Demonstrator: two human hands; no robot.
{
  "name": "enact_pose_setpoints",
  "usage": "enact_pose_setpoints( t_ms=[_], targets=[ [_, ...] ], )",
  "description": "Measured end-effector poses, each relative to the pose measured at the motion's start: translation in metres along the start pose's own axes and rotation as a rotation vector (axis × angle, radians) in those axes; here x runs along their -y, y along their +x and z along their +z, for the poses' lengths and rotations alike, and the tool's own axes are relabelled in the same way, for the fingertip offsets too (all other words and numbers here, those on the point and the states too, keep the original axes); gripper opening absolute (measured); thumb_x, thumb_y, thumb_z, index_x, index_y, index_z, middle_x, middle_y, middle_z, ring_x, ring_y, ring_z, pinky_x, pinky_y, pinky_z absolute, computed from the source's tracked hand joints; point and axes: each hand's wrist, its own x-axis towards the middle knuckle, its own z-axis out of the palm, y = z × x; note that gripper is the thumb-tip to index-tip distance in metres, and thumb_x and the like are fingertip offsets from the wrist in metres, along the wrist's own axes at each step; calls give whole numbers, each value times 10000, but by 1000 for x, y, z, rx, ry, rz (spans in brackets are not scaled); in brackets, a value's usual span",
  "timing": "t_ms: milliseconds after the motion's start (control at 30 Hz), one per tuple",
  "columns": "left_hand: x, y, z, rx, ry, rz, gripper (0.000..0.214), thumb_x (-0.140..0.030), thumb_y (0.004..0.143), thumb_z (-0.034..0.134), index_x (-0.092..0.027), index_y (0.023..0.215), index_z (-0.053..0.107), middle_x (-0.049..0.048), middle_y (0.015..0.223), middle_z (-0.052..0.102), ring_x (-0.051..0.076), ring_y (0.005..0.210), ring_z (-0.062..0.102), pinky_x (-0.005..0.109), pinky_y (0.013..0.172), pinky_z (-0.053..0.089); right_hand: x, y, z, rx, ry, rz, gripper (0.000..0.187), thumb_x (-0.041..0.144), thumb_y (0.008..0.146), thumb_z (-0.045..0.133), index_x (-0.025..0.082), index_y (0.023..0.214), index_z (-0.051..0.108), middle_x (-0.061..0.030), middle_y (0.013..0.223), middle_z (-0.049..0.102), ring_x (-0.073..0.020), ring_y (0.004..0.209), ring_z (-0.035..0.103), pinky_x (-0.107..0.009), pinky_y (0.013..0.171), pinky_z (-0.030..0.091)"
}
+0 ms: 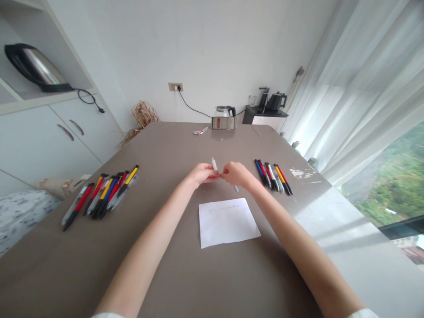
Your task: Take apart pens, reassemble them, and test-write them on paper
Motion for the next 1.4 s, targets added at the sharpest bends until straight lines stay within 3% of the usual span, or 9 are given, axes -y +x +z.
enact_pose_setpoints(
  t_ms=[133, 367, 700, 900, 1000, 1100, 1300, 1400],
  targets=[
    [-2, 0, -3, -61, 47, -8, 154, -139, 609, 676, -117, 720, 573, 47, 677, 632, 145, 663, 617, 315, 751, 483, -4, 3, 5, -39, -119, 61, 268, 339, 748, 499, 145, 880, 627, -125, 861, 640, -216, 805, 597, -259, 637, 412],
    [-4, -2, -2, -64, 66, -31, 149, -145, 606, 672, -122, 709, 566, 72, 728, 650, 150, 681, 616, 307, 742, 487, -6, 8, 20, 33, -188, 122, 256, 199, 734, 501, 144, 957, 613, -154, 931, 623, -247, 856, 595, -292, 652, 439],
    [-2, -3, 3, -74, 220, -49, 164, -149, 640, 608, -163, 773, 513, 40, 718, 631, 151, 644, 617, 297, 667, 491, -12, 7, 8, 17, -187, 128, 329, 363, 702, 558, 145, 939, 627, -151, 909, 634, -264, 850, 594, -304, 648, 437],
    [1, -4, 13, -40, 261, -32, 106, -235, 713, 563, -166, 759, 497, 28, 670, 607, 133, 564, 589, 299, 616, 486, -15, 6, 1, -122, -117, 109, 339, 399, 782, 433, 139, 852, 639, -139, 855, 642, -224, 810, 592, -269, 641, 403],
    [3, -6, 18, 52, 282, 47, 147, -309, 745, 533, -165, 754, 504, 31, 676, 600, 122, 565, 575, 282, 594, 482, -15, 8, 1, -118, 0, 64, 436, 451, 814, 345, 139, 763, 645, -107, 750, 644, -174, 714, 583, -230, 615, 378],
    [5, -6, 20, 90, 331, 121, 181, -342, 731, 545, -165, 756, 518, 36, 691, 603, 121, 580, 574, 254, 562, 472, -16, 10, 2, -113, 120, -16, 366, 402, 797, 381, 159, 749, 651, -58, 682, 636, -129, 610, 542, -204, 549, 347],
    [7, -3, 15, 59, 480, 139, 253, -403, 696, 549, -157, 723, 600, 60, 763, 636, 123, 520, 575, 222, 444, 436, -18, 15, 11, -154, 198, -57, 313, 369, 768, 430, 157, 719, 656, -37, 654, 626, -100, 569, 497, -188, 512, 315],
    [10, 0, 13, -18, 540, 140, 188, -330, 670, 578, -146, 701, 607, 72, 720, 647, 139, 512, 579, 231, 436, 448, -16, 19, 22, -128, 198, -28, 335, 414, 763, 445, 158, 708, 653, -46, 653, 628, -100, 570, 507, -185, 510, 318]
  ],
)
